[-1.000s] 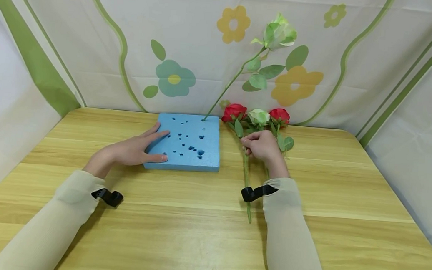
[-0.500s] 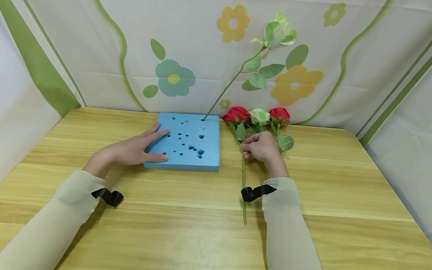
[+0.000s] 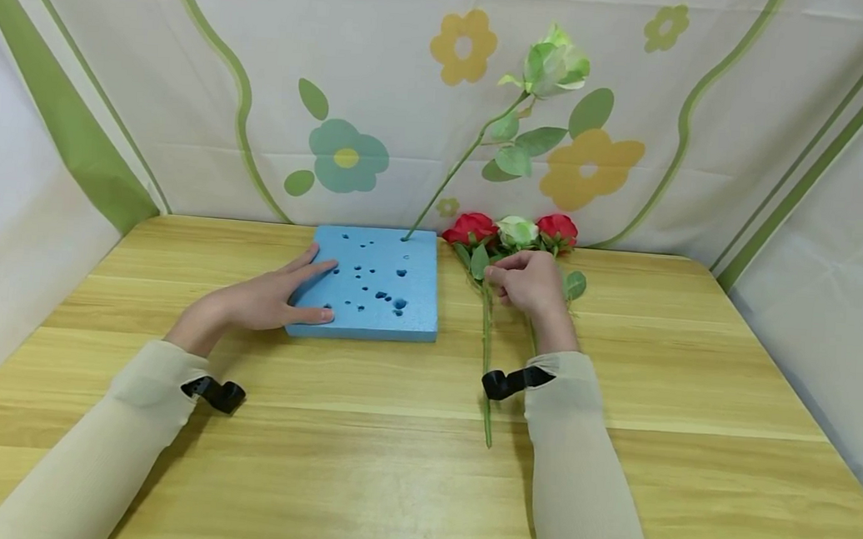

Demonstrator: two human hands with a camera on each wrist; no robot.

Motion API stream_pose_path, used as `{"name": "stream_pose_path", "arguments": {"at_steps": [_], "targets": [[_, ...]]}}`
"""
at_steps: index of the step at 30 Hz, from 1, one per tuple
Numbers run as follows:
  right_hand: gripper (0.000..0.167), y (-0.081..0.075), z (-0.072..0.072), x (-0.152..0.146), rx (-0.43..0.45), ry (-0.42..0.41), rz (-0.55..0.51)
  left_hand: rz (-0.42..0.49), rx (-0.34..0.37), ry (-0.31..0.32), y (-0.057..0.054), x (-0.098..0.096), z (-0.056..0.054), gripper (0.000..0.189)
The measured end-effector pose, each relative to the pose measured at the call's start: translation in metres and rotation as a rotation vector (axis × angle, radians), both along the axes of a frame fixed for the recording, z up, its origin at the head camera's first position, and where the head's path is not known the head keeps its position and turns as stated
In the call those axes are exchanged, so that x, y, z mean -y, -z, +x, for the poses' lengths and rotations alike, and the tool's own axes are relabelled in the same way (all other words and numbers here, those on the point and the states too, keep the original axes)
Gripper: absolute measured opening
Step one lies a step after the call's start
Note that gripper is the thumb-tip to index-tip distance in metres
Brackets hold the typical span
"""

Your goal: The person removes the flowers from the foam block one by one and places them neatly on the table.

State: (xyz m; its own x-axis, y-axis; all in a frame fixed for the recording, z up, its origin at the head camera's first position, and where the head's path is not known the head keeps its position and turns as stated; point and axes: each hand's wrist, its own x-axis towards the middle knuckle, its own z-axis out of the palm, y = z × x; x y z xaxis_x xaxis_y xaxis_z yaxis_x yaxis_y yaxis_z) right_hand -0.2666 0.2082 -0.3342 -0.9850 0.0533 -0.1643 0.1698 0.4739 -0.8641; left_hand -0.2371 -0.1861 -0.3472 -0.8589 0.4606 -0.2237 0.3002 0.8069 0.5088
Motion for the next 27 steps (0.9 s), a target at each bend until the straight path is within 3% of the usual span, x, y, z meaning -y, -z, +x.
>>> {"name": "stream_pose_path", "arguments": {"at_steps": [6,20,27], "targets": [[0.032,-0.003,0.001,0.002,-0.056,0.018,-0.001,0.005,0.000,0.001,-0.001,0.000,0.001,0.095],[0.036,-0.012,0.001,0.015,-0.100,-0.032,-0.009,0.008,0.004,0.003,0.001,0.000,-0.001,0.095],[0.037,-0.016,0.000,0.027,-0.138,-0.074,-0.082,0.008,0.009,0.000,0.000,-0.001,0.000,0.095]]}}
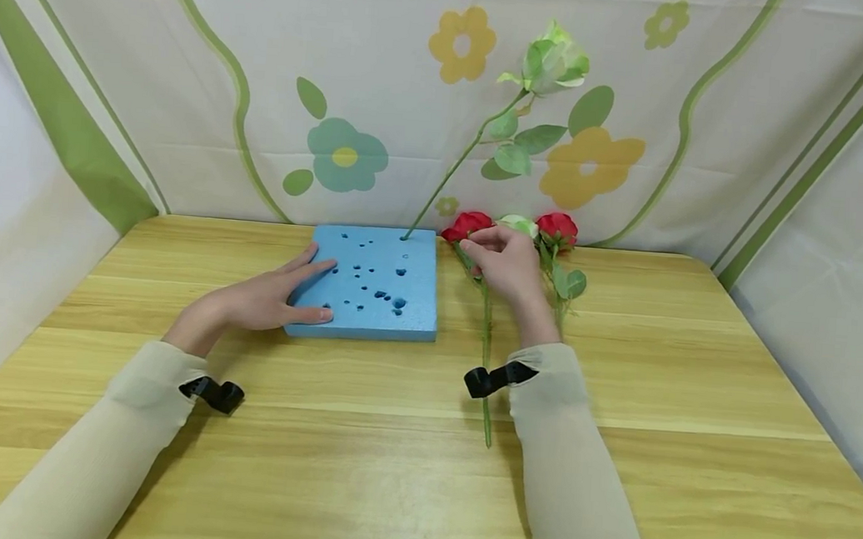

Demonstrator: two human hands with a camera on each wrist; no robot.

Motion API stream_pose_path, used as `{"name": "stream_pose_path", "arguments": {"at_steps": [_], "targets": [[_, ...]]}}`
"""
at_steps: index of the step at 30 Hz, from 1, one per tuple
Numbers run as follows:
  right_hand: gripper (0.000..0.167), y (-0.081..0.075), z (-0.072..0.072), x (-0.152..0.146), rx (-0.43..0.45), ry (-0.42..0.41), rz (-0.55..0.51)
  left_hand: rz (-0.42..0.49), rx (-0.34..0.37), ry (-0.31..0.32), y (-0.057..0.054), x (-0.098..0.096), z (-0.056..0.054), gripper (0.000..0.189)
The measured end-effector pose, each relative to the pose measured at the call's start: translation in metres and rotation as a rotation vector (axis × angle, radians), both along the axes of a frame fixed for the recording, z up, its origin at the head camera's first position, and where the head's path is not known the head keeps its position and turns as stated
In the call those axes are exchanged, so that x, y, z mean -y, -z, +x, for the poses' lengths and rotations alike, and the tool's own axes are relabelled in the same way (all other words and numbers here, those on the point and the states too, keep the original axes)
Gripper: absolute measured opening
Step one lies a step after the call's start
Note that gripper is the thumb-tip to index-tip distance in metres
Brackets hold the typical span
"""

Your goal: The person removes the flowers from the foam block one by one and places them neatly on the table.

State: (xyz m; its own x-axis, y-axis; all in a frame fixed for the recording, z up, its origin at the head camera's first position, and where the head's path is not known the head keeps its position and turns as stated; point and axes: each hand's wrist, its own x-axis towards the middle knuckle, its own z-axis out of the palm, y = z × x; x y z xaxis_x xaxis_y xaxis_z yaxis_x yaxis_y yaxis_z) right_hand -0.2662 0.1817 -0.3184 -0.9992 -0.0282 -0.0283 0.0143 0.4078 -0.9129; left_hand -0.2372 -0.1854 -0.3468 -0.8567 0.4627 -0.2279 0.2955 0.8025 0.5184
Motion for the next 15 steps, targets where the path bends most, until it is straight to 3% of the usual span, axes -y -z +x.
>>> {"name": "stream_pose_path", "arguments": {"at_steps": [7,15], "targets": [[0.034,-0.003,-0.001,0.011,-0.026,0.009,-0.108,0.002,-0.002,0.004,-0.002,0.001,0.001,0.096],[0.046,-0.009,-0.004,0.018,-0.028,0.005,-0.217,-0.001,-0.009,0.006,-0.001,0.001,0.001,0.095]]}}
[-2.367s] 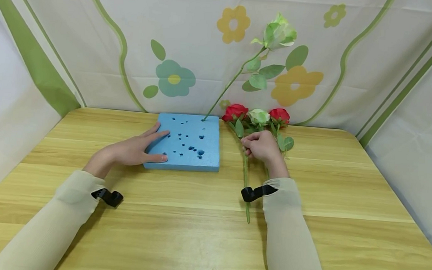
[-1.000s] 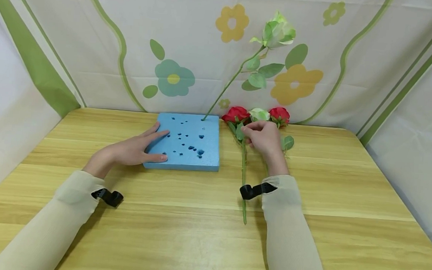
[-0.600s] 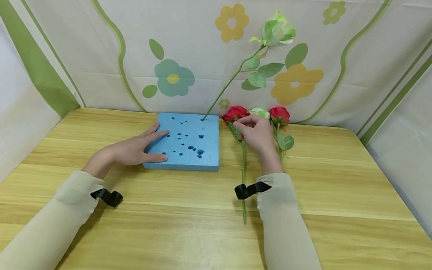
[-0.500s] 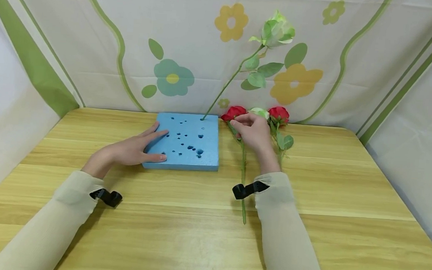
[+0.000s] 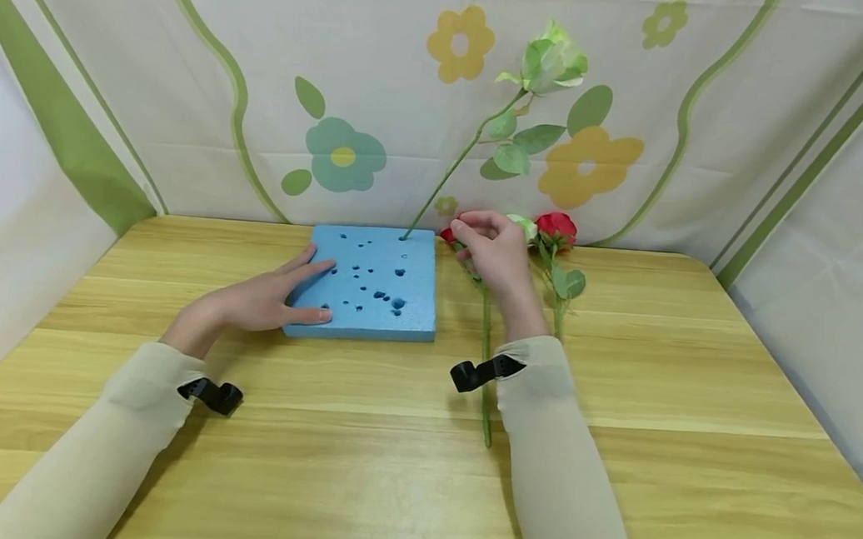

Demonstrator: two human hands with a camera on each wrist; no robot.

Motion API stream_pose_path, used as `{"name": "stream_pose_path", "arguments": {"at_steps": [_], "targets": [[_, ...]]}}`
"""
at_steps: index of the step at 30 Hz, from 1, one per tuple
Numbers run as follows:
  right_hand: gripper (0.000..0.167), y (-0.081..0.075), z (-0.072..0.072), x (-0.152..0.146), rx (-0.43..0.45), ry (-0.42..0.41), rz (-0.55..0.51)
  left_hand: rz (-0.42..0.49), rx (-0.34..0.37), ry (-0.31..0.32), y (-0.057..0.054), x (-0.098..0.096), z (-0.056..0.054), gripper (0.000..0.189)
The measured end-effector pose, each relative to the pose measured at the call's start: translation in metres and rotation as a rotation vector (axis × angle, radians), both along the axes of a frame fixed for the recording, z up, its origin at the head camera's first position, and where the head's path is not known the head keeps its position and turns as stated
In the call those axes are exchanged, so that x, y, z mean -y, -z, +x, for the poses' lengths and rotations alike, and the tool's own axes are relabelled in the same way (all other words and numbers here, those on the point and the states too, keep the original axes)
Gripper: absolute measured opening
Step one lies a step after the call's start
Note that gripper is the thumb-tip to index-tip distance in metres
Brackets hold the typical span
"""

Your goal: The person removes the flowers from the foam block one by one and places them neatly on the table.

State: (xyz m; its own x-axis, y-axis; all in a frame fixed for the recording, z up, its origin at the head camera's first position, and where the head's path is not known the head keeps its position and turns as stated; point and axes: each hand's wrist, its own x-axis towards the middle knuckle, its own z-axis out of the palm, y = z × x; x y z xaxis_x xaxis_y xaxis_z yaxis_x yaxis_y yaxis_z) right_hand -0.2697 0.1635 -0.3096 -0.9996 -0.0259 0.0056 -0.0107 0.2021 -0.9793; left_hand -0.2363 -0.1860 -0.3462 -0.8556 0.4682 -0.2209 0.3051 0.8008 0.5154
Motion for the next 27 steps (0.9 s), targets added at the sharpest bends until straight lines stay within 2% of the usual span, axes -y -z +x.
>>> {"name": "stream_pose_path", "arguments": {"at_steps": [9,19,27], "targets": [[0.047,0.001,-0.002,0.004,-0.005,-0.053,-0.153,0.007,-0.001,0.003,-0.001,-0.002,0.001,0.094],[0.056,0.006,-0.010,0.021,-0.018,-0.103,-0.197,-0.002,0.002,-0.004,-0.002,0.005,0.002,0.095],[0.071,0.007,-0.015,0.025,-0.049,-0.143,-0.210,0.008,0.005,0.013,-0.001,0.000,0.000,0.094]]}}
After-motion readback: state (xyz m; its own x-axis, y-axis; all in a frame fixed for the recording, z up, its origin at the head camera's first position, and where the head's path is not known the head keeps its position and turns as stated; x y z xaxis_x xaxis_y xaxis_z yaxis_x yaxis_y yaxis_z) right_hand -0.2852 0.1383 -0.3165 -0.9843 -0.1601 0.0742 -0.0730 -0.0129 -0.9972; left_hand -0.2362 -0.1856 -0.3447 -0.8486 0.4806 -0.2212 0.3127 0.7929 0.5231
